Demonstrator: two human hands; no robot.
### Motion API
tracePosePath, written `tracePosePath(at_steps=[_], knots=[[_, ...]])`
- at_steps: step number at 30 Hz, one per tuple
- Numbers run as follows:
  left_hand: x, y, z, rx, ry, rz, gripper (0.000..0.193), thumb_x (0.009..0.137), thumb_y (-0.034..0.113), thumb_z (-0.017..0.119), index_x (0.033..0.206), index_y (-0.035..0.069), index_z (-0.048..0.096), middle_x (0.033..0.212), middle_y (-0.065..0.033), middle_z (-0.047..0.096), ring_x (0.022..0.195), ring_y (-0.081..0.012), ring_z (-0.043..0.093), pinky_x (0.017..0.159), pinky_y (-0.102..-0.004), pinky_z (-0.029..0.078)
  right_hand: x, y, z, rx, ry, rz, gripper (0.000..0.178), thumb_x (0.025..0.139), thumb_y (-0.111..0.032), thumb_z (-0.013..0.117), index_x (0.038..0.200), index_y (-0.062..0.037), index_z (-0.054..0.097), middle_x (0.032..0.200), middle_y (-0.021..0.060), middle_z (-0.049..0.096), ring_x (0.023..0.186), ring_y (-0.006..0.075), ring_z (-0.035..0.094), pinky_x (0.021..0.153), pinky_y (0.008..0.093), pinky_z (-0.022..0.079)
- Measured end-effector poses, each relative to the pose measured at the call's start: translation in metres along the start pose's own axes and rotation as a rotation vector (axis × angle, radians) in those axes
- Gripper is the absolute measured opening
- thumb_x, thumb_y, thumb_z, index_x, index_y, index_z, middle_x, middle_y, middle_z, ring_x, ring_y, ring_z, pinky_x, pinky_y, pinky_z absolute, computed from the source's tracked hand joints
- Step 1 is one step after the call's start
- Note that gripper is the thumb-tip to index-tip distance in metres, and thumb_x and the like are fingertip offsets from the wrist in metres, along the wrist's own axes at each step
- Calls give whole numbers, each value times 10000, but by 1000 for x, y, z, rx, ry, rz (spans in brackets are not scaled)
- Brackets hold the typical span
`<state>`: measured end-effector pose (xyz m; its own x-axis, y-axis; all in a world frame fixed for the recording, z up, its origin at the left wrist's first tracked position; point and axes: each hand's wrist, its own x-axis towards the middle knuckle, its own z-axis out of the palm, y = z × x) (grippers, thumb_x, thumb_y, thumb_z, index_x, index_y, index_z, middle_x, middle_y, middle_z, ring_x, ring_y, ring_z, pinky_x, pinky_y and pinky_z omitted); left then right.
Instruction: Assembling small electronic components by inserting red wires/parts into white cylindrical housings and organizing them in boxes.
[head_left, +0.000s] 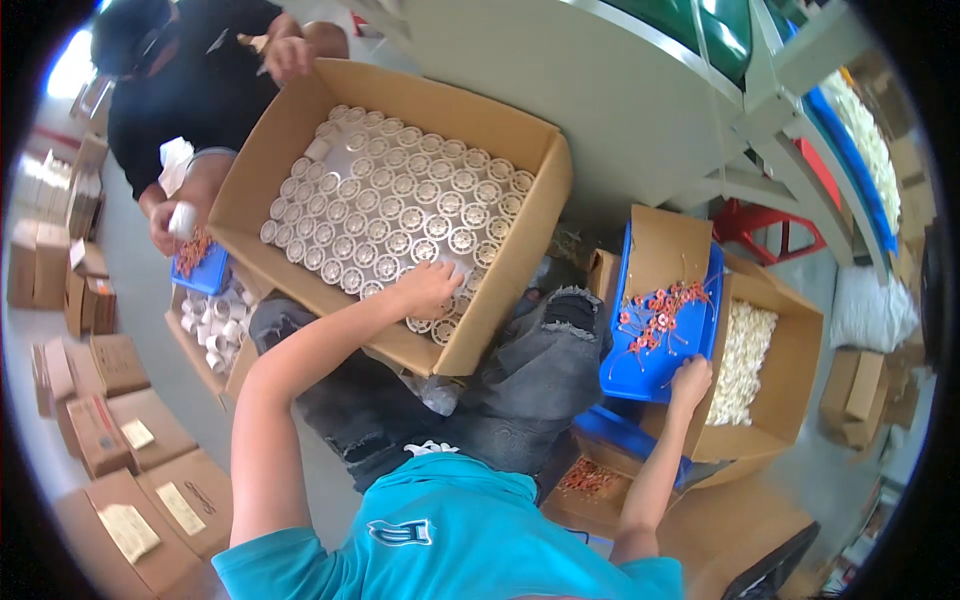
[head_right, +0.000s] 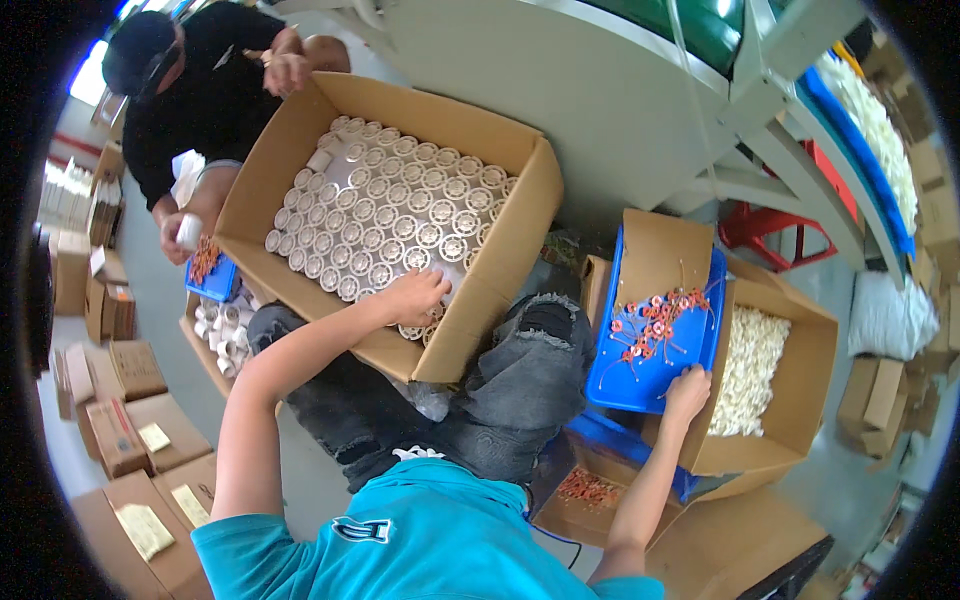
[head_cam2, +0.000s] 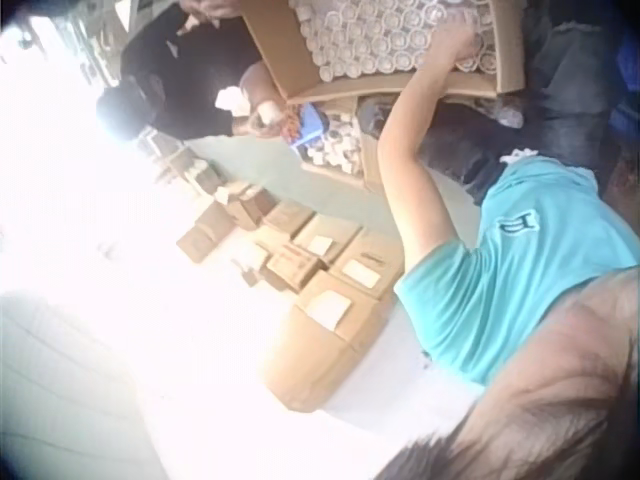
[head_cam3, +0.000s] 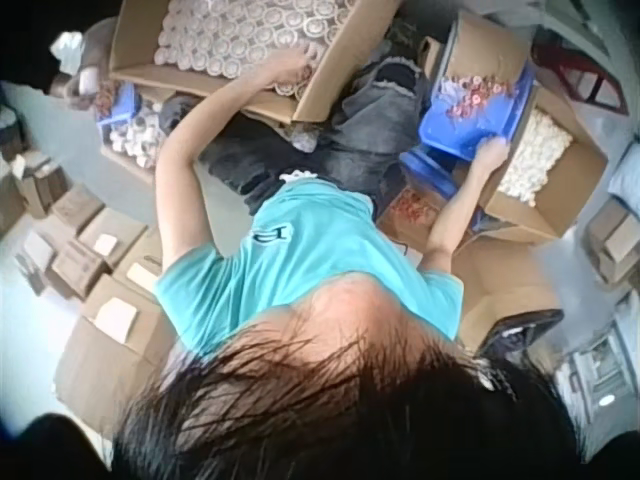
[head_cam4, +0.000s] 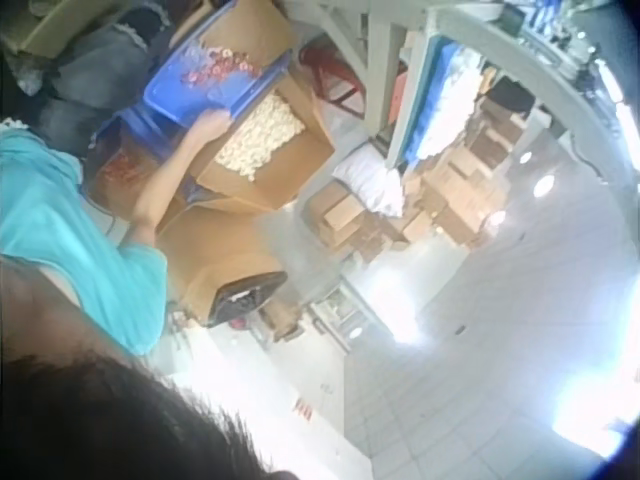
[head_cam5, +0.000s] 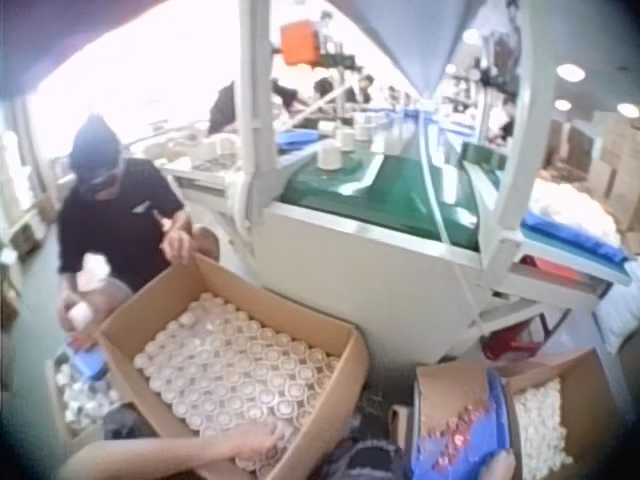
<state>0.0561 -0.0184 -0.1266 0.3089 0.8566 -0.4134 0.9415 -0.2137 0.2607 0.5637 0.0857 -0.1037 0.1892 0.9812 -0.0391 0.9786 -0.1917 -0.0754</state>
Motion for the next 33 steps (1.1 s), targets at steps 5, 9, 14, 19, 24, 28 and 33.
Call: tracePosePath(at_steps=[5,9,14,19,24,28,33], knots=[[17,-1,27,109,-224,2,776,699,495,805,1283,56,542,1175,-200,581,1103,-368,595,920,-477,480,-3,7,-10,109,8,66,224,859,-54,635,1056,26,706,948,231,665,888,406,660,763,489,514],[13,-14,29,-24,-254,-45,751,675,508,823,1244,74,596,1154,-201,618,1069,-379,625,898,-478,505,-25,0,-46,538,174,-62,314,851,24,643,1163,21,684,903,119,661,711,180,621,646,295,492],[10,-30,22,-92,-223,-19,618,697,414,798,1168,43,649,1041,-213,684,1008,-367,656,880,-440,532,-93,-11,-81,1420,182,69,306,919,58,591,1225,86,600,1040,106,656,859,154,642,697,243,504],[-28,-32,-43,-487,350,52,570,663,215,839,1137,-10,616,1049,-179,666,970,-320,677,851,-400,544,-155,-84,-116,1968,-90,15,298,951,12,569,1243,73,566,1109,159,641,914,219,651,745,294,534],[-123,2,-71,-1669,494,331,764,762,164,803,1391,27,391,1217,-127,581,1120,-310,624,951,-420,499,-206,-174,-125,2158,-416,-251,259,926,18,586,1172,94,615,1085,183,661,862,241,681,752,314,565],[-188,50,-72,-1975,500,483,867,680,85,844,1410,21,381,1209,-117,591,1109,-300,626,975,-413,492,-244,-216,-129,2141,-591,-283,242,924,23,593,1154,79,642,1072,191,680,902,263,696,761,320,574],[-225,78,-51,-1410,771,428,432,640,73,859,1012,24,644,1166,-128,609,1097,-218,587,947,-349,445,-284,-243,-138,2061,-724,-346,236,928,-3,613,1149,71,650,1076,193,687,917,264,700,772,335,588]])
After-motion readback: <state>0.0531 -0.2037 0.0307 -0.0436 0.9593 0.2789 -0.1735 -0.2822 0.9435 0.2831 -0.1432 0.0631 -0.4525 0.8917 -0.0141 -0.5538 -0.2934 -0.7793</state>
